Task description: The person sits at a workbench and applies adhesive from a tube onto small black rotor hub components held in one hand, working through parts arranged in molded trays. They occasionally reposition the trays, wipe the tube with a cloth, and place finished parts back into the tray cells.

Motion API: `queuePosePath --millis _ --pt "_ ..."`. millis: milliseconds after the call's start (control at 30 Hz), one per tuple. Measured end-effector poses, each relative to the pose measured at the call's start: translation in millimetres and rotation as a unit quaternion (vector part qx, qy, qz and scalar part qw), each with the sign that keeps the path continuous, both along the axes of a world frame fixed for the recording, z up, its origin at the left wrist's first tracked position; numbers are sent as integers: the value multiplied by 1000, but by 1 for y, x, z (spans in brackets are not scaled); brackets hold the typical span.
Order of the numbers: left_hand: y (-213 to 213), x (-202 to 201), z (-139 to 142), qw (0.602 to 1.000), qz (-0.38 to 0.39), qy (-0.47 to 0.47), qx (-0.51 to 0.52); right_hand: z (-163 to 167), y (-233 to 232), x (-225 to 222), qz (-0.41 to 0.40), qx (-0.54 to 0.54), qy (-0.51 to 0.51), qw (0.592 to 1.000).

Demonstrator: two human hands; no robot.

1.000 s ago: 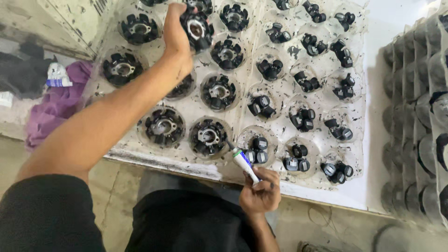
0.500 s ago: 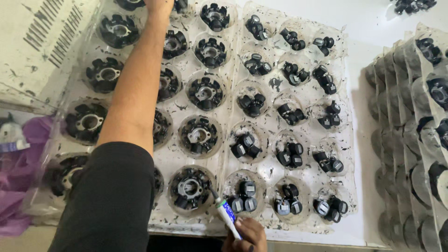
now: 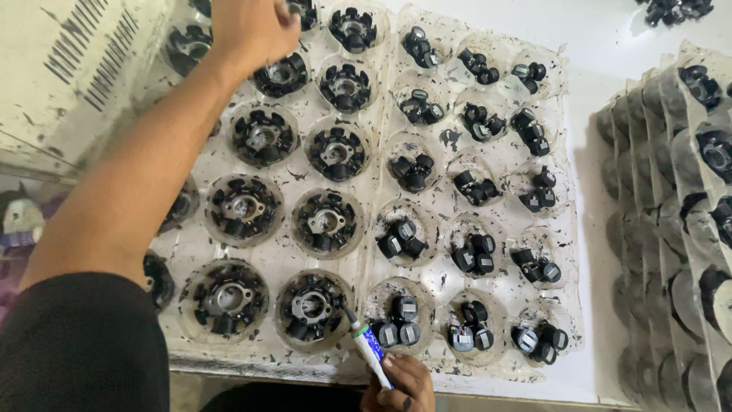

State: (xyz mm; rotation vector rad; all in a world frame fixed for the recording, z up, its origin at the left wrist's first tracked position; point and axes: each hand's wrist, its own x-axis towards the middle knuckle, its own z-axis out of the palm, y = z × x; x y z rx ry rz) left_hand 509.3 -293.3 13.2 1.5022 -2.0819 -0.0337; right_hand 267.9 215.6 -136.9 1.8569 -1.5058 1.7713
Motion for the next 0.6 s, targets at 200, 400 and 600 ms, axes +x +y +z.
queuePosePath --millis 200,400,600 --pt "52 21 -29 988 -60 -139 -26 50 -21 11 5 -2 26 1000" --pt "68 5 -11 992 -9 -108 69 68 -25 14 -1 15 22 1000" --pt "148 -2 29 960 -69 135 236 49 -24 9 8 31 -54 998"
